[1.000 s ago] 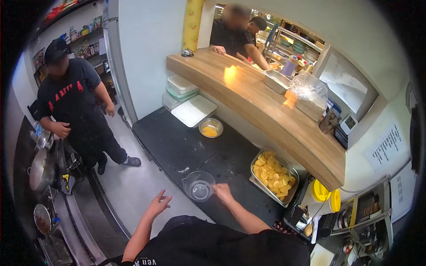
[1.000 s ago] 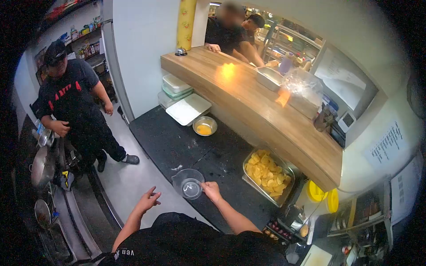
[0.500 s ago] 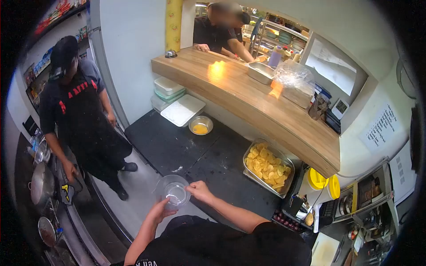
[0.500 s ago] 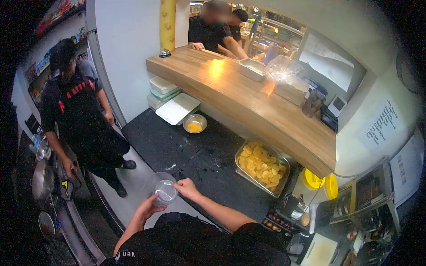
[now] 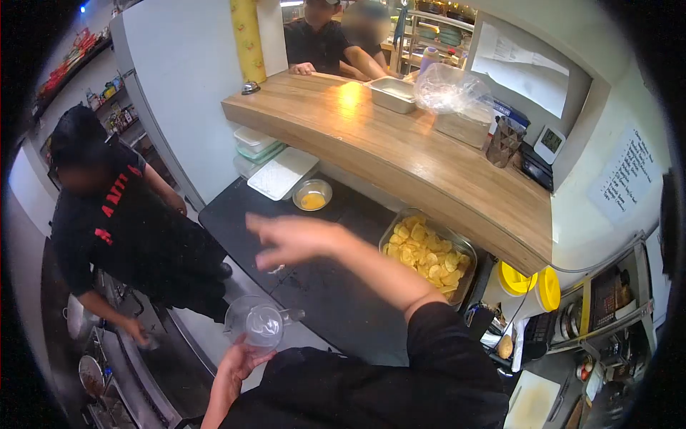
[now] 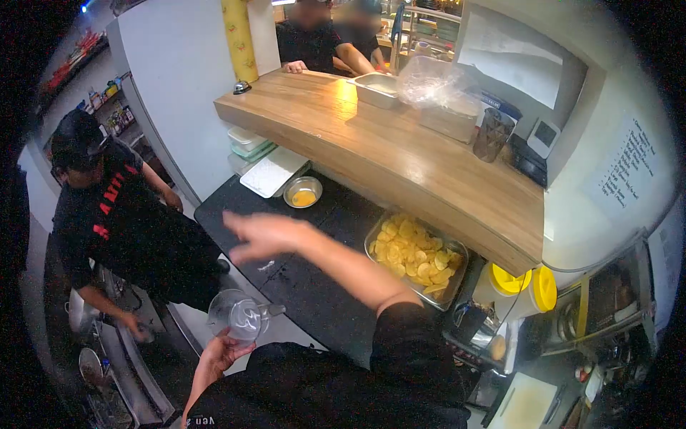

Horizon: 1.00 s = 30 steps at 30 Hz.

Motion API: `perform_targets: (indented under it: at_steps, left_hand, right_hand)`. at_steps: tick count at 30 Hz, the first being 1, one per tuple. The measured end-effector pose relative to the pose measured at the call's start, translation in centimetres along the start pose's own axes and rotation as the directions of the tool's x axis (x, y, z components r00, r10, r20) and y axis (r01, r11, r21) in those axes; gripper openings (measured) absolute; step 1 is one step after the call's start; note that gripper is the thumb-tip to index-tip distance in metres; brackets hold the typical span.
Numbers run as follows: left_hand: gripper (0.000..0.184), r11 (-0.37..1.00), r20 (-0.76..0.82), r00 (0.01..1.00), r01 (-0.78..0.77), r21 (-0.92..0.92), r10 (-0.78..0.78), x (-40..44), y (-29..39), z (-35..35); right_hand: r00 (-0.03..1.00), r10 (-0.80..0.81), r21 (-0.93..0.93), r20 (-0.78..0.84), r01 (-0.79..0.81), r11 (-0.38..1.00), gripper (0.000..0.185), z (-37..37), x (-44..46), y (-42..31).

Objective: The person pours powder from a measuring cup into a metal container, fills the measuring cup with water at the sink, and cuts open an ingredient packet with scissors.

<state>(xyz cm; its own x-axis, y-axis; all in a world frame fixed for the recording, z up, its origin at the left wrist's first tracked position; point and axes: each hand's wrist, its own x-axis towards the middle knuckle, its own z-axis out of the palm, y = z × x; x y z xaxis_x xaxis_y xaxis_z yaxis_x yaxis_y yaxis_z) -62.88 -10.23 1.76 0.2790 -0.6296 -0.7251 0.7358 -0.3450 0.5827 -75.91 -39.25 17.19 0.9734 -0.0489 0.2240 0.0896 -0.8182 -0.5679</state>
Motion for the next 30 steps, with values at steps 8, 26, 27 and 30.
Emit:
perform_targets:
  at_steps: [8,26,27,30]
  left_hand:
    - [0.076,0.997,0.022,0.999,0.030,-0.064,-0.029,-0.8,-2.3,0.5]
    - [0.069,0.935,0.007,0.993,-0.107,-0.339,0.116,-2.0,-5.7,-5.0]
    - [0.061,0.961,-0.132,0.987,-0.117,-0.249,0.086,-3.5,-5.2,-3.8]
    - [0.076,0.885,-0.215,0.971,-0.190,-0.425,0.106,-5.6,-5.4,-4.8]
  right_hand:
    - [0.706,0.282,0.028,-0.650,-0.349,0.937,0.094,-22.5,1.6,0.1]
    - [0.933,0.044,-0.144,0.357,0.009,0.990,0.063,-14.6,4.4,-4.2]
    - [0.918,0.011,-0.175,0.397,0.064,0.982,0.062,-12.3,5.0,-3.8]
    - [0.860,-0.145,-0.146,0.489,0.244,0.959,0.058,-5.9,6.8,-5.6]
